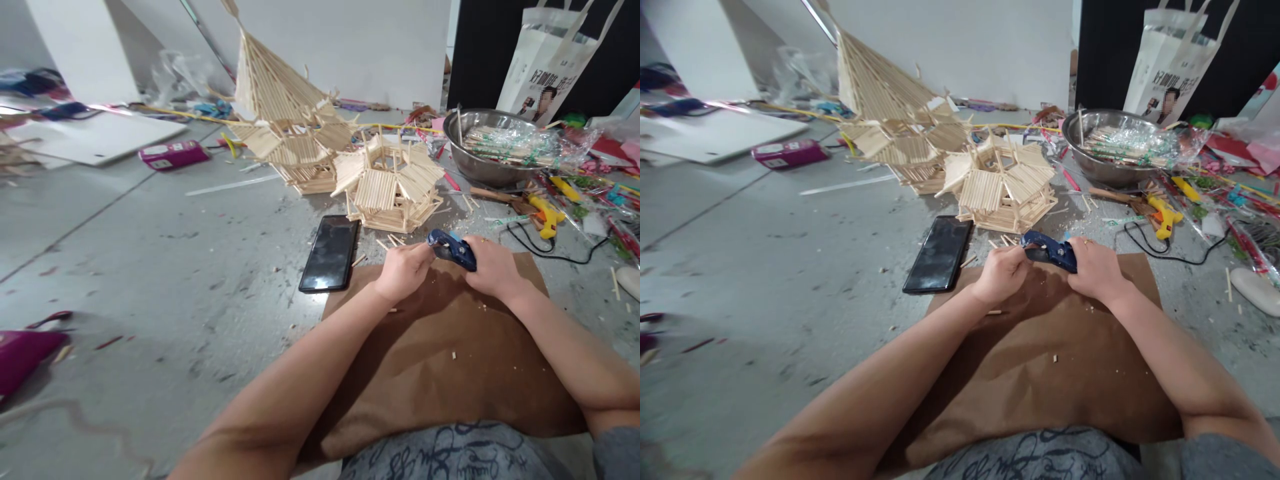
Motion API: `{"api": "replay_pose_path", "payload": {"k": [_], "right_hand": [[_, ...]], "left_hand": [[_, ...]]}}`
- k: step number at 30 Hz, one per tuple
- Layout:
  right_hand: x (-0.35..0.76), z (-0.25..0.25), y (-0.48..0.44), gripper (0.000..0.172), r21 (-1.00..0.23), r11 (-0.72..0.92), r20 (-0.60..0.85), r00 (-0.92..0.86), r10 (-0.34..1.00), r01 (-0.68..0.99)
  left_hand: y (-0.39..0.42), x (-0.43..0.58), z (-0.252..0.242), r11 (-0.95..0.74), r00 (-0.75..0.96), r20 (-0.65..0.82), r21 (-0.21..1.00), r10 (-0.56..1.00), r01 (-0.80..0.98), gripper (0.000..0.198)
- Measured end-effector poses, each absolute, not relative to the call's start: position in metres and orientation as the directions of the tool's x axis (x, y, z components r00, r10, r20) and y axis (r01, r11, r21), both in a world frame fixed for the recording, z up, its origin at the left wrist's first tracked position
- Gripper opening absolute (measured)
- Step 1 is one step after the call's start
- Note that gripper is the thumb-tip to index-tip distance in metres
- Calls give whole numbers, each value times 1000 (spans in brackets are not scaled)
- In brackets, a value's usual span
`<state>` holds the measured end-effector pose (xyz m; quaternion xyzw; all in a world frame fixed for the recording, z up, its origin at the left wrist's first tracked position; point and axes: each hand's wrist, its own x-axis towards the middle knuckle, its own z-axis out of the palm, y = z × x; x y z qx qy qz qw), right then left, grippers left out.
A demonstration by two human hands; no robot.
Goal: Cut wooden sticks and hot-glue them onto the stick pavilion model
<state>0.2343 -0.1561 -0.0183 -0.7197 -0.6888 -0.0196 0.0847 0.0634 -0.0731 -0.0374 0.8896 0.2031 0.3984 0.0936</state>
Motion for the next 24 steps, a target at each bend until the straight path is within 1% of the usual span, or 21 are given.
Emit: {"api": "replay_pose_path", "payload": {"k": [4, 7, 10, 12, 13, 16, 18, 21, 24], "right_hand": [[234, -18, -156, 30, -108, -87, 91, 97, 991, 990], [234, -17, -153, 26, -89, -123, 97, 131, 987, 988], [240, -16, -148, 29, -61, -155, 219, 165, 962, 986], [248, -18, -144, 34, -29, -204, 297, 203, 933, 979], [253, -20, -143, 38, -7, -229, 312, 220, 924, 973], [267, -29, -141, 51, 60, -271, 270, 246, 931, 961], [273, -36, -141, 59, 92, -271, 228, 245, 942, 958], [278, -44, -140, 66, 86, -221, 216, 199, 956, 971], [279, -46, -140, 61, 38, -108, 290, 93, 952, 993]], "left_hand": [[-74, 64, -39, -881, 602, 644, 373, 472, 292, 27], [-76, 65, -40, -832, 628, 555, 451, 545, 324, 26], [-77, 67, -37, -723, 620, 429, 593, 657, 355, 26], [-77, 68, -33, -622, 583, 356, 699, 730, 352, 26], [-76, 69, -31, -568, 560, 326, 752, 762, 334, 26], [-75, 71, -27, -347, 527, 202, 918, 826, 191, 24], [-74, 72, -28, -157, 558, 100, 986, 824, 55, 26], [-72, 73, -30, 59, 620, 17, 993, 785, -103, 28], [-69, 72, -30, 166, 610, -11, 966, 793, -199, 25]]}}
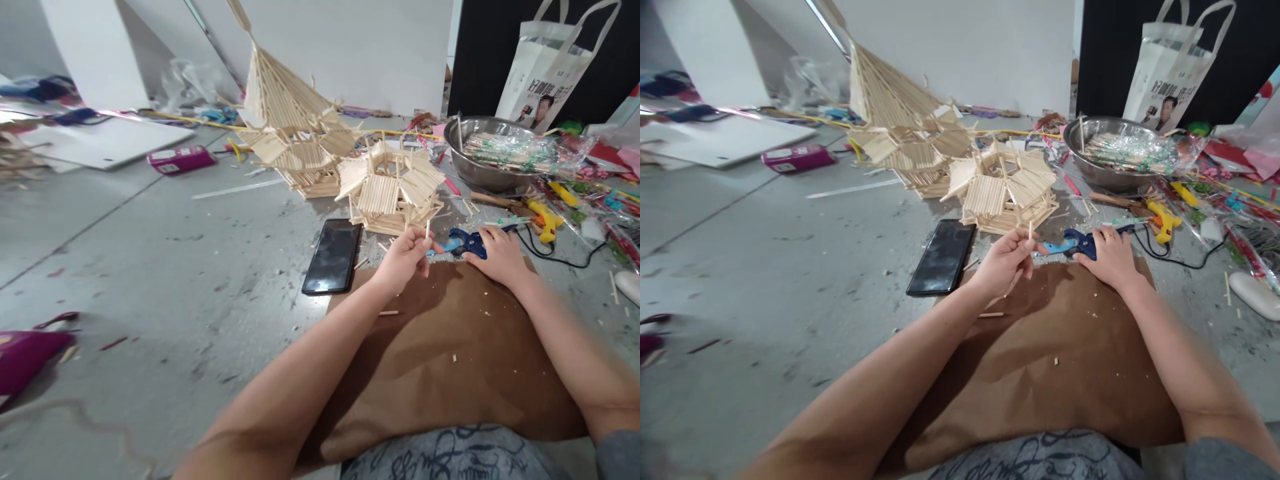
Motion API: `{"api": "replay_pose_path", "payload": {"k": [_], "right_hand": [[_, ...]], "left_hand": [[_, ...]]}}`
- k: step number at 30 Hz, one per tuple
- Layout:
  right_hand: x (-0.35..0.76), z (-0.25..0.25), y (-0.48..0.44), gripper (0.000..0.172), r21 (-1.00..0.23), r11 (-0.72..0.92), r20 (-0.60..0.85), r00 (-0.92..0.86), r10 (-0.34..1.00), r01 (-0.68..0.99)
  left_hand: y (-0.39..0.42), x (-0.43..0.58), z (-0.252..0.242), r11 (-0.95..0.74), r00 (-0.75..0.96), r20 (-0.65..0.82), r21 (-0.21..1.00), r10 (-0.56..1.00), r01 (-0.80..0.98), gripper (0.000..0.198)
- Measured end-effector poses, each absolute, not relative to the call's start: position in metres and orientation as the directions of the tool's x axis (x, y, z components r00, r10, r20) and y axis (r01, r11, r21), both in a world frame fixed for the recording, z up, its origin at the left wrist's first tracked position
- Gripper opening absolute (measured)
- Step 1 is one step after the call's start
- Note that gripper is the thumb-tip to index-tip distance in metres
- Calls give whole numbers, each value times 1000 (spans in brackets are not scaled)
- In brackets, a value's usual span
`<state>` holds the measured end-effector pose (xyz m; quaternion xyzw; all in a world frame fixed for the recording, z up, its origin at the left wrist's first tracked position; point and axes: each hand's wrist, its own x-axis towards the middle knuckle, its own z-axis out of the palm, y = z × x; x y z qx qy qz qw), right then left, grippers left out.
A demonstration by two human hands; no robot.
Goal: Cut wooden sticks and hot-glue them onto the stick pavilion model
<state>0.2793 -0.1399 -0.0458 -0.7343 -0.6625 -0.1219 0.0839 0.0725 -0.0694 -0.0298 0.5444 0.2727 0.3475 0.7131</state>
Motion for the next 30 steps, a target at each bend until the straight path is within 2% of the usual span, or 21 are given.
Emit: {"api": "replay_pose_path", "payload": {"k": [4, 8, 13, 25, 30], "right_hand": [[281, -45, -141, 43, -32, -5, 406, 17, 914, 999], [282, -48, -142, 31, -41, 34, 446, -12, 895, 999], [281, -52, -142, 28, -44, 45, 460, -20, 888, 998], [278, -52, -143, 26, -45, 56, 455, -29, 890, 997], [277, -51, -142, 27, -51, 57, 456, -28, 889, 997]], "left_hand": [[-63, 70, -26, 211, 458, -77, 945, 886, -250, 30], [-56, 68, -22, 226, 362, -119, 936, 924, -269, 30], [-46, 67, -22, 185, 315, -92, 942, 945, -279, 29], [-29, 65, -21, 293, 363, -161, 892, 918, -345, 25], [-27, 64, -21, 280, 353, -143, 884, 925, -375, 22]]}}
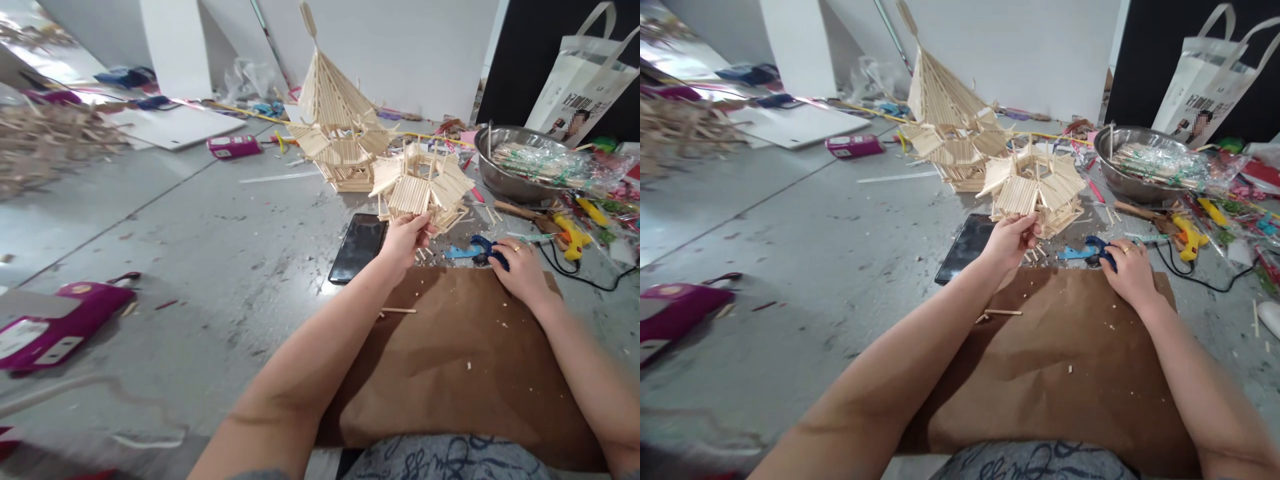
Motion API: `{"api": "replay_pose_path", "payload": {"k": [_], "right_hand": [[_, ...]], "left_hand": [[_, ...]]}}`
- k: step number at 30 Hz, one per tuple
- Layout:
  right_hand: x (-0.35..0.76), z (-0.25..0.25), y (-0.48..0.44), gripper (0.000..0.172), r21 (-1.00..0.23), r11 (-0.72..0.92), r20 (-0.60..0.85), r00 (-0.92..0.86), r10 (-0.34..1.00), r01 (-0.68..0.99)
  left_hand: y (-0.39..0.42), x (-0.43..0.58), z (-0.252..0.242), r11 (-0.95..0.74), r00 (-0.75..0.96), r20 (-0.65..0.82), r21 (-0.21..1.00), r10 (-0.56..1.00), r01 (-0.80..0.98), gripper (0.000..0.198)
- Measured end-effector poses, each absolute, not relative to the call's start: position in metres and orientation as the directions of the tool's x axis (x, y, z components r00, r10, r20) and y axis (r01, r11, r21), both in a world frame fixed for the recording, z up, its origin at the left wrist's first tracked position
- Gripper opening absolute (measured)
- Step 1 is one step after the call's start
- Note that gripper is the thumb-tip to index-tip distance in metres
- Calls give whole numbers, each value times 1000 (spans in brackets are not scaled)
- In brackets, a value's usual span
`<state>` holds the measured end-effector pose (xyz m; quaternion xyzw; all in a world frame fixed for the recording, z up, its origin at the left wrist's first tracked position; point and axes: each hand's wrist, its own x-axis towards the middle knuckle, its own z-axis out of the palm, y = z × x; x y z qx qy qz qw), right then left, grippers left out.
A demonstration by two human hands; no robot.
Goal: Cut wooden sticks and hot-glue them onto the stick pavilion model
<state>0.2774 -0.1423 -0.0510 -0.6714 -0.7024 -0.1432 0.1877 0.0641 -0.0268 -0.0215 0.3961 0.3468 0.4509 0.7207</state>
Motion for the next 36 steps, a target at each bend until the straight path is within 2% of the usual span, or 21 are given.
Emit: {"api": "replay_pose_path", "payload": {"k": [7, 14, 24, 36], "right_hand": [[278, -53, -142, 26, -42, 56, 449, -31, 893, 998], [279, -54, -142, 26, -27, 65, 466, -45, 884, 998], [278, -54, -142, 25, -31, 60, 463, -39, 886, 998], [277, -54, -141, 22, -55, 89, 509, -49, 859, 995]], "left_hand": [[-27, 66, -21, 267, 327, -141, 884, 935, -384, 18], [-26, 67, -23, 257, 337, -123, 885, 933, -388, 24], [-26, 65, -22, 282, 375, -133, 882, 917, -377, 14], [-23, 67, -25, 287, 352, -151, 882, 924, -373, 26]]}}
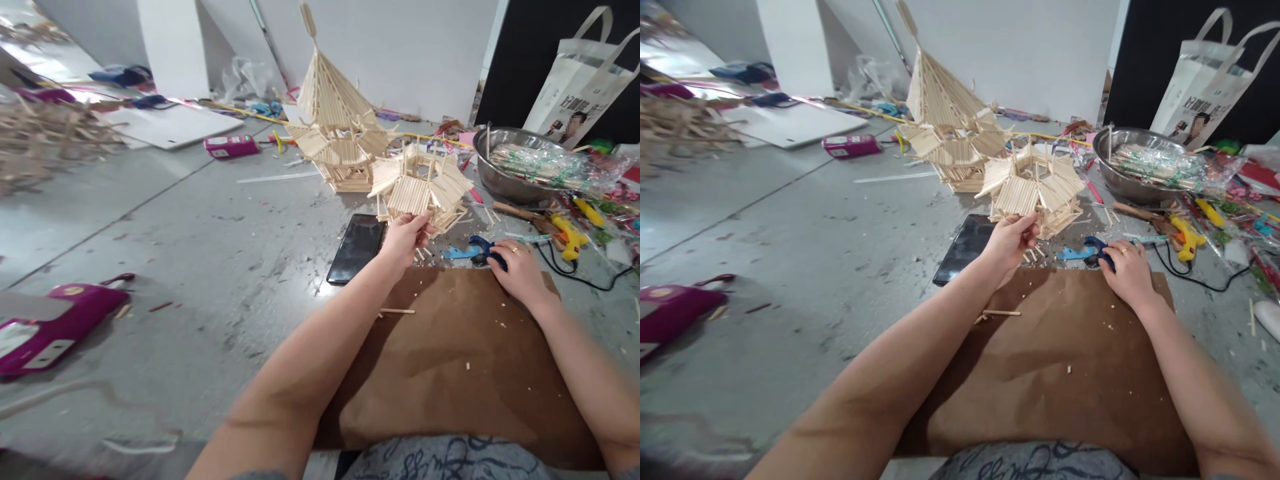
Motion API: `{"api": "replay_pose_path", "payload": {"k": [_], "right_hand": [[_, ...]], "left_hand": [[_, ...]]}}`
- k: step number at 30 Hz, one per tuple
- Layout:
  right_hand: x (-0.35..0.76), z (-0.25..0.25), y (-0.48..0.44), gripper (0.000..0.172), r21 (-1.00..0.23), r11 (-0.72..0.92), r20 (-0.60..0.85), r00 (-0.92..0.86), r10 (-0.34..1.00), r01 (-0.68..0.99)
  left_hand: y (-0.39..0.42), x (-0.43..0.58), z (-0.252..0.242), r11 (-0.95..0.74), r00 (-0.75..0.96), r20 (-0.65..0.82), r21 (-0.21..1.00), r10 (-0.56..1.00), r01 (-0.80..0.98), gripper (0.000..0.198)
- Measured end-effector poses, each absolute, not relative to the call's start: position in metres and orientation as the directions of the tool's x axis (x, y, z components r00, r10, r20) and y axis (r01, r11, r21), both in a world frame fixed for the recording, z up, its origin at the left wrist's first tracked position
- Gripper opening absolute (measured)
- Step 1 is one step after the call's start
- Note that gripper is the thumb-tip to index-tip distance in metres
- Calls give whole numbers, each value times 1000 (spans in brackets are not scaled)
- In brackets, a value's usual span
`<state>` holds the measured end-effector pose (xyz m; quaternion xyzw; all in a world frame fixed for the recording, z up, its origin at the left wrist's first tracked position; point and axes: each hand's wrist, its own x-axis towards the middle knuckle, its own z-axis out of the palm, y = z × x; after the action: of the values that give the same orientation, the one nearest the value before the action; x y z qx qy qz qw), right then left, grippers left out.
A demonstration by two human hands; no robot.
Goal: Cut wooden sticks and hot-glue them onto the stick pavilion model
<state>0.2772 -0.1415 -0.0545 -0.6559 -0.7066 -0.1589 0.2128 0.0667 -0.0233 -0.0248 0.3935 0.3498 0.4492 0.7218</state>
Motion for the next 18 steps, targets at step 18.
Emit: {"api": "replay_pose_path", "payload": {"k": [18], "right_hand": [[412, -36, -156, 43, -312, -805, 69, 857, 510, 504]], "left_hand": [[-47, 64, -32, 33, 273, 48, 959, 961, -283, 25]]}}
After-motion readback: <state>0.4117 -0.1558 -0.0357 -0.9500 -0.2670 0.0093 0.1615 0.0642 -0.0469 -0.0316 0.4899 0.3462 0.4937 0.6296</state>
